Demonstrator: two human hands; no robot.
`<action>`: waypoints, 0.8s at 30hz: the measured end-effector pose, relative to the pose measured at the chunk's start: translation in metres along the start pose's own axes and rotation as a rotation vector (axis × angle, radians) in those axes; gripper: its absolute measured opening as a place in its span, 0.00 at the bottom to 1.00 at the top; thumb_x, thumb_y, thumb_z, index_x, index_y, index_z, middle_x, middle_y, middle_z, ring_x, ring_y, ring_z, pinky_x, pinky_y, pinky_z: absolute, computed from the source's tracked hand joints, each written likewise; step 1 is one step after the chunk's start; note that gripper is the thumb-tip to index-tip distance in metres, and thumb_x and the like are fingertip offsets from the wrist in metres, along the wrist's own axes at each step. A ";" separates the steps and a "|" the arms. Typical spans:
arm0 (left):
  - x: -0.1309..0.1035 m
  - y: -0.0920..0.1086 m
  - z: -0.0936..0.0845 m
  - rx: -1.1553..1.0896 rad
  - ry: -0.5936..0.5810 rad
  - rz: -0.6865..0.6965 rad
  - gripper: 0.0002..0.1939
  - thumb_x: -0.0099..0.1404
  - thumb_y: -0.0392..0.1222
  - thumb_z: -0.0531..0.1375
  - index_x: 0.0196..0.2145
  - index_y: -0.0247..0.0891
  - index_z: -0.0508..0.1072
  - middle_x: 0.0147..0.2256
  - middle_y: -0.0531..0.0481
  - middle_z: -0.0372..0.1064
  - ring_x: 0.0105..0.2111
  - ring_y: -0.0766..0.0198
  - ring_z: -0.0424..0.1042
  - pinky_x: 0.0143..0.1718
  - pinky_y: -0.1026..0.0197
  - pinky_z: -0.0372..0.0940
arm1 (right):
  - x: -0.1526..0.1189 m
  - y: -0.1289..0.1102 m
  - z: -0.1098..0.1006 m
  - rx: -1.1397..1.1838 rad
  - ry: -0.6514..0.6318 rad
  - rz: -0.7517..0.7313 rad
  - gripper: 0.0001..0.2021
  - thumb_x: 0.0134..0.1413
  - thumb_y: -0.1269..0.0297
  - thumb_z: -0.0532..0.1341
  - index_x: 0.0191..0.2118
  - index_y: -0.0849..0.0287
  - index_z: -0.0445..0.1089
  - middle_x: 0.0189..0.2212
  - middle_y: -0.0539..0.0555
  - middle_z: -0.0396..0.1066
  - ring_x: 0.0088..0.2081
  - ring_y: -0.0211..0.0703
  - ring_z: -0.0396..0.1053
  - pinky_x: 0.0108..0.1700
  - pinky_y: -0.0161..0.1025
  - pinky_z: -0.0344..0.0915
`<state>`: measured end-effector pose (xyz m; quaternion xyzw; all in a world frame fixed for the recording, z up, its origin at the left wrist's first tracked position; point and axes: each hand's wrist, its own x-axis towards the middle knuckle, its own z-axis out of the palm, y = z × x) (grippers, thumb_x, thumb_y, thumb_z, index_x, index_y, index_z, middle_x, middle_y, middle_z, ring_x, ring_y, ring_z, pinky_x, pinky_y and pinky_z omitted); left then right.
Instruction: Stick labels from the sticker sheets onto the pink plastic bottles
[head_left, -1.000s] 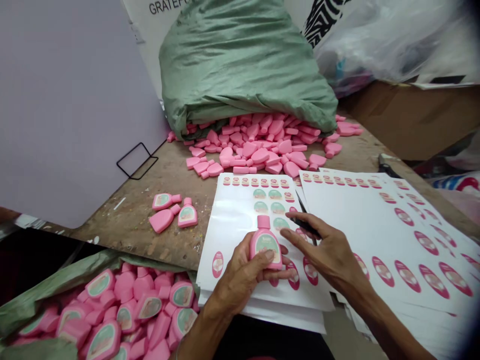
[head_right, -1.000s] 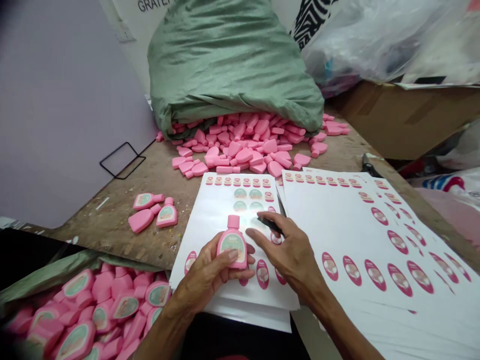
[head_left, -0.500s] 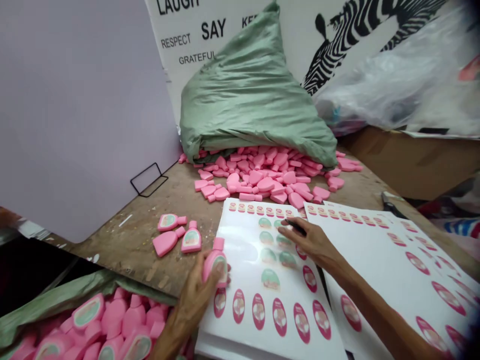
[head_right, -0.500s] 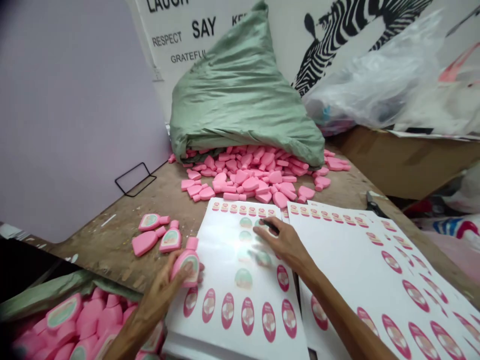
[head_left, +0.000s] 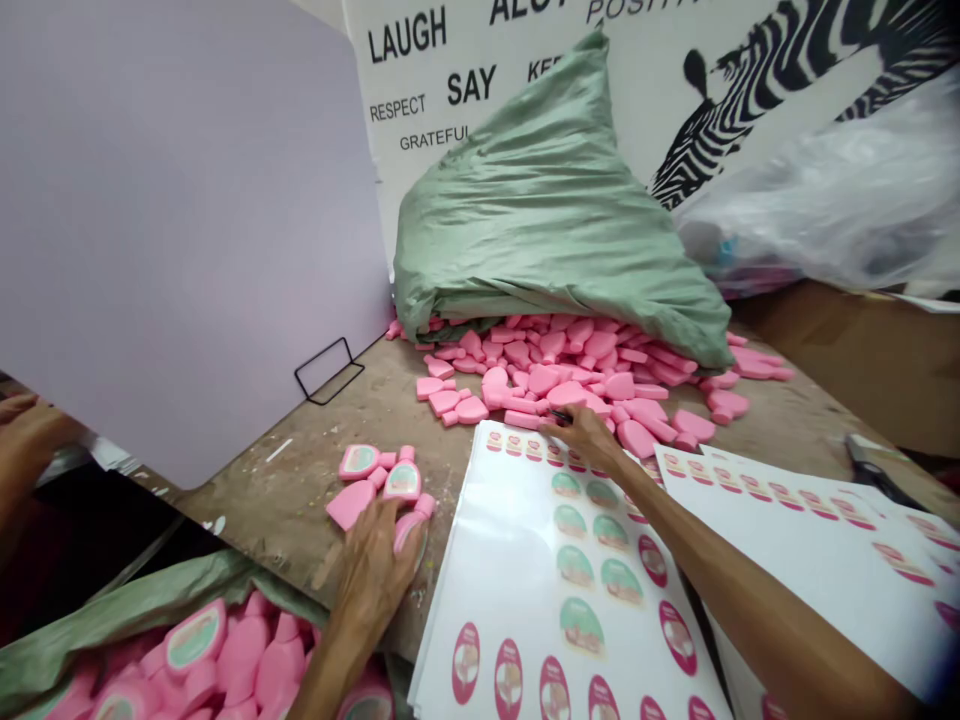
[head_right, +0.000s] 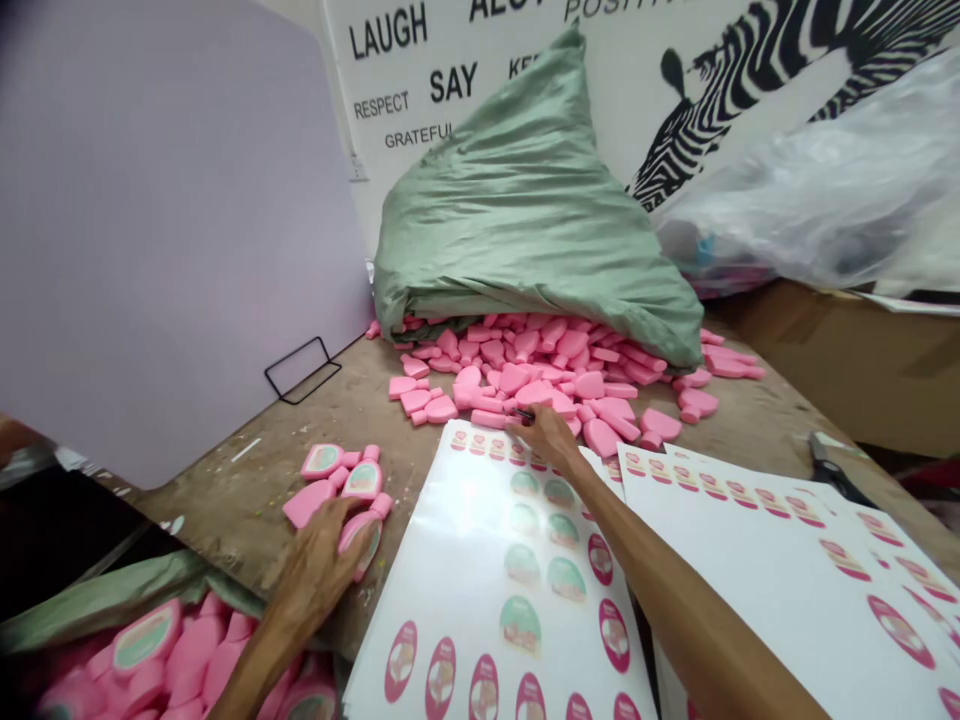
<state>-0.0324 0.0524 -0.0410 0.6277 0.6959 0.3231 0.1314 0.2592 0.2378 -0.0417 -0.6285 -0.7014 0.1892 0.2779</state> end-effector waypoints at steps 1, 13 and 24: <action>0.001 0.001 -0.001 0.049 0.058 0.023 0.18 0.62 0.48 0.54 0.47 0.38 0.70 0.45 0.39 0.68 0.47 0.48 0.67 0.49 0.46 0.61 | -0.001 -0.002 -0.003 -0.004 0.006 -0.002 0.18 0.43 0.48 0.61 0.27 0.61 0.68 0.20 0.50 0.66 0.22 0.37 0.61 0.24 0.34 0.52; -0.034 0.092 0.004 -1.280 -0.854 -0.486 0.23 0.64 0.55 0.52 0.43 0.32 0.71 0.40 0.39 0.71 0.33 0.61 0.73 0.34 0.60 0.67 | -0.154 -0.069 -0.100 0.397 -0.719 -0.262 0.15 0.45 0.54 0.66 0.35 0.58 0.70 0.32 0.49 0.69 0.34 0.37 0.66 0.37 0.33 0.62; -0.086 0.109 0.014 -1.312 -0.815 -0.596 0.13 0.60 0.42 0.61 0.41 0.31 0.69 0.34 0.42 0.73 0.28 0.67 0.72 0.28 0.67 0.67 | -0.236 -0.010 -0.059 0.218 -0.210 0.093 0.13 0.61 0.54 0.50 0.40 0.54 0.67 0.32 0.52 0.72 0.31 0.41 0.69 0.33 0.38 0.64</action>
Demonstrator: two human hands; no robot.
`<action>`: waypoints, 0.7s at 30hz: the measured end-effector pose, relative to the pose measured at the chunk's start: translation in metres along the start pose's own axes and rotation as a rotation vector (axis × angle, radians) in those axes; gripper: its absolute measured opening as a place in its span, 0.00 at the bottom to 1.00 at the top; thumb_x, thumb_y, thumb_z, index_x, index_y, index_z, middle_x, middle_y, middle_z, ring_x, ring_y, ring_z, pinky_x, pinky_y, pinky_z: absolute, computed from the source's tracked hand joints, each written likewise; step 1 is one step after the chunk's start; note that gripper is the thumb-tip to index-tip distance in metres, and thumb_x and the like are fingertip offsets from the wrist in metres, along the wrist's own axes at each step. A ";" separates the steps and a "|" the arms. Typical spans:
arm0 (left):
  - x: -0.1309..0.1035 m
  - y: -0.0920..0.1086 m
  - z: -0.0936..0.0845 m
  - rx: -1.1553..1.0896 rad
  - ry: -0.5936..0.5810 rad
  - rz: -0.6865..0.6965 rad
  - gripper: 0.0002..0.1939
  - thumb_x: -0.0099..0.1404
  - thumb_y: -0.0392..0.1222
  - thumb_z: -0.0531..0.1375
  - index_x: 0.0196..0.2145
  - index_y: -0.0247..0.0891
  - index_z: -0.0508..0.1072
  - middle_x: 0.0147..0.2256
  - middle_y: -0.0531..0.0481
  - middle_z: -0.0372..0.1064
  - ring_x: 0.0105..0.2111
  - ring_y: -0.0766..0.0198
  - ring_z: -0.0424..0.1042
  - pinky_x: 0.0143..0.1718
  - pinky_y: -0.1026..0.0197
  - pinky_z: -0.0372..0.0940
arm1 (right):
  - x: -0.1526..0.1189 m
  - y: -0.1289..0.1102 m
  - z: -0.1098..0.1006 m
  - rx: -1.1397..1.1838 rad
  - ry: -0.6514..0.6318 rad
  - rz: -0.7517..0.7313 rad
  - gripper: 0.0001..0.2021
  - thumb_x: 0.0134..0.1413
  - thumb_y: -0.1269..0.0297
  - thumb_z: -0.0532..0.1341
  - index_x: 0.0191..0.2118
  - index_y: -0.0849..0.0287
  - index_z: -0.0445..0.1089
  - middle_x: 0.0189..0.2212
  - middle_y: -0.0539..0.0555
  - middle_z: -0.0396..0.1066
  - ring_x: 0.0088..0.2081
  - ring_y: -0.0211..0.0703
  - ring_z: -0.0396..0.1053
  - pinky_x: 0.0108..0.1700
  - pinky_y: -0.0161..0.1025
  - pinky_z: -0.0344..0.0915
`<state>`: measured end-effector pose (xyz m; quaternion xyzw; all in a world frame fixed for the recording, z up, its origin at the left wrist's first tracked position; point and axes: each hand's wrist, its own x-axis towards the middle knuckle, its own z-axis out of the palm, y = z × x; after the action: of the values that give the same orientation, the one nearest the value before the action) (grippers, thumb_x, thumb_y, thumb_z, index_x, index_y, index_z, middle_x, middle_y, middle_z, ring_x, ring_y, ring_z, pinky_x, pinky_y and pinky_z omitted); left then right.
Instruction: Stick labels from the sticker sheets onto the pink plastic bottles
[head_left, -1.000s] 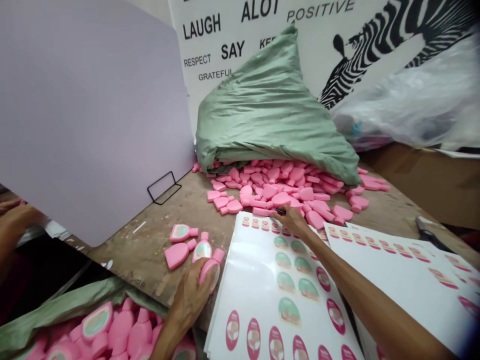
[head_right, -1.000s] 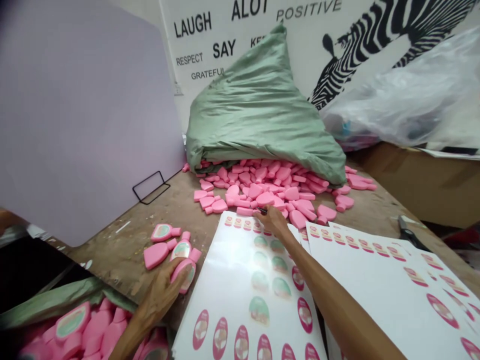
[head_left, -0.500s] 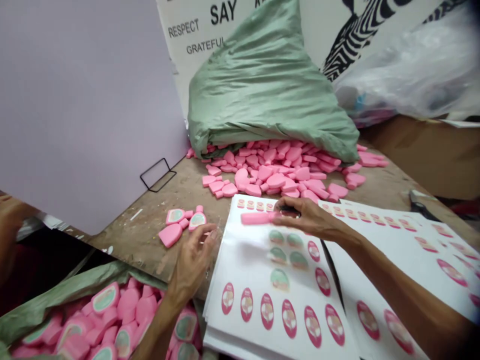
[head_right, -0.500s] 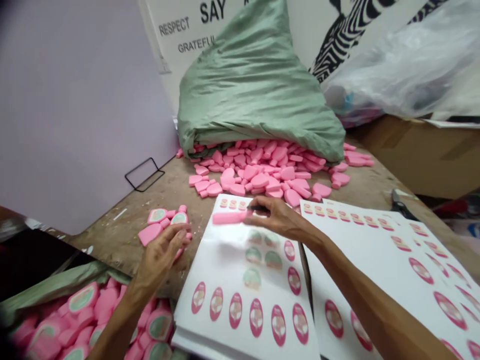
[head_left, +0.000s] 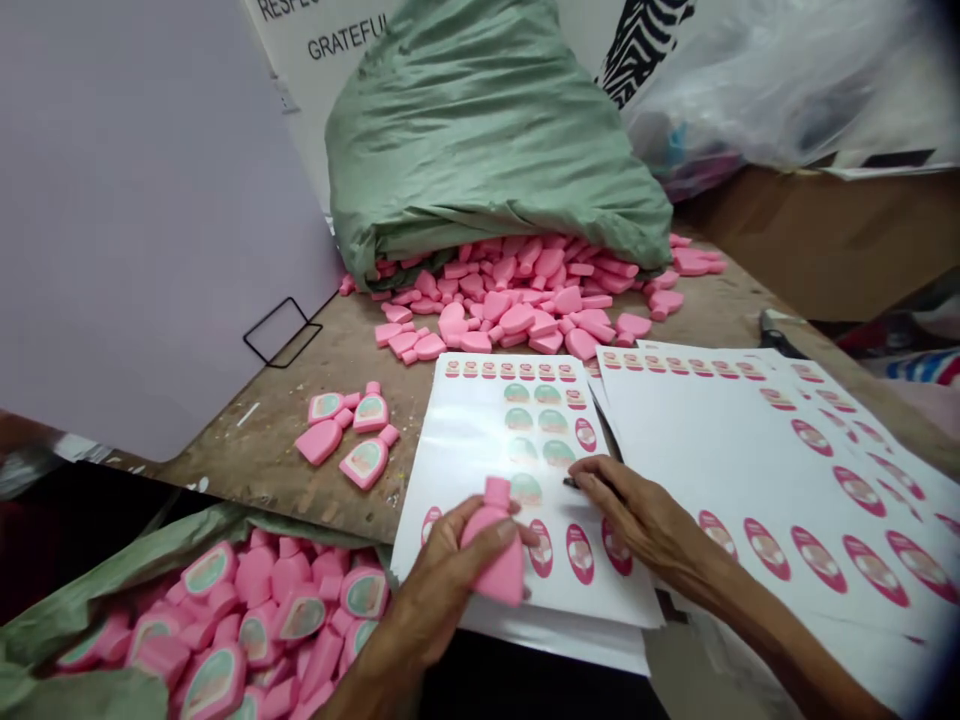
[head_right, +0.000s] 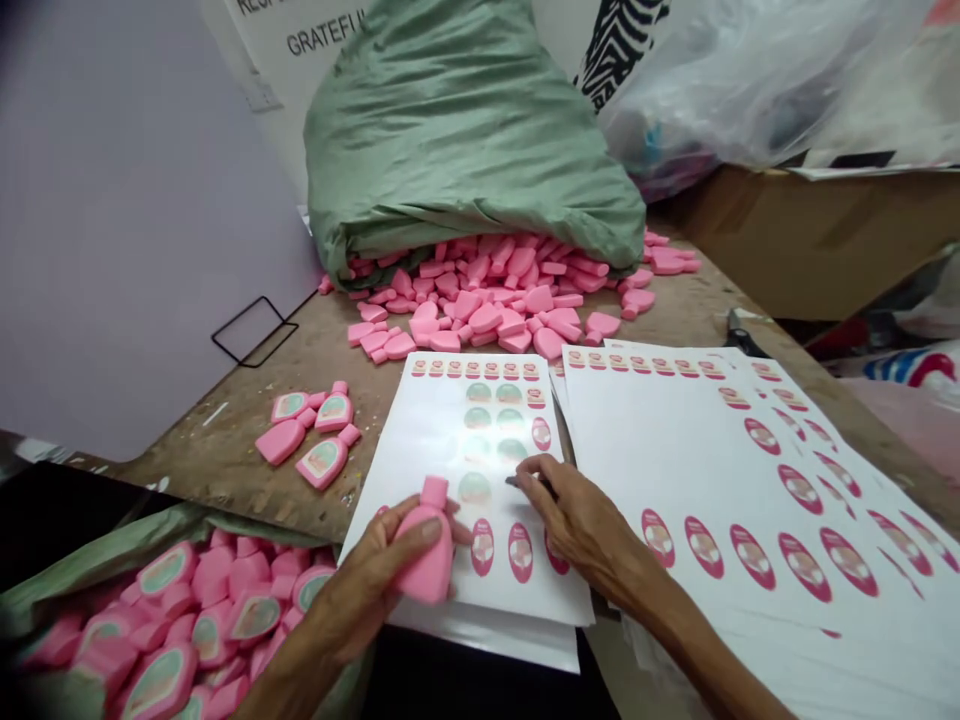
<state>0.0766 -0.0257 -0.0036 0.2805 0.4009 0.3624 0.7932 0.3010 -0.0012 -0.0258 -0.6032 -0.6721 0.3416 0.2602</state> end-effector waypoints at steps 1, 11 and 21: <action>0.002 0.005 0.000 -0.007 0.026 0.021 0.14 0.60 0.42 0.61 0.42 0.32 0.69 0.37 0.41 0.73 0.31 0.66 0.72 0.31 0.66 0.67 | 0.000 0.003 0.006 -0.053 0.080 0.000 0.13 0.61 0.54 0.49 0.38 0.54 0.67 0.32 0.52 0.72 0.31 0.42 0.68 0.34 0.39 0.63; 0.024 0.000 -0.003 0.309 0.196 0.181 0.18 0.58 0.48 0.61 0.42 0.34 0.69 0.37 0.44 0.72 0.23 0.69 0.68 0.23 0.68 0.63 | 0.006 -0.005 0.044 -0.518 0.420 -0.235 0.08 0.60 0.62 0.54 0.36 0.59 0.67 0.30 0.54 0.71 0.33 0.44 0.64 0.36 0.41 0.53; 0.030 -0.009 -0.006 0.391 0.255 0.205 0.24 0.58 0.54 0.60 0.45 0.34 0.70 0.29 0.47 0.71 0.29 0.58 0.74 0.30 0.61 0.69 | 0.006 -0.005 0.047 -0.549 0.416 -0.242 0.07 0.59 0.64 0.54 0.33 0.58 0.67 0.27 0.53 0.70 0.31 0.43 0.62 0.37 0.41 0.51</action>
<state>0.0872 -0.0061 -0.0261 0.4199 0.5296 0.3891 0.6260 0.2613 -0.0022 -0.0526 -0.6232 -0.7381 -0.0149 0.2582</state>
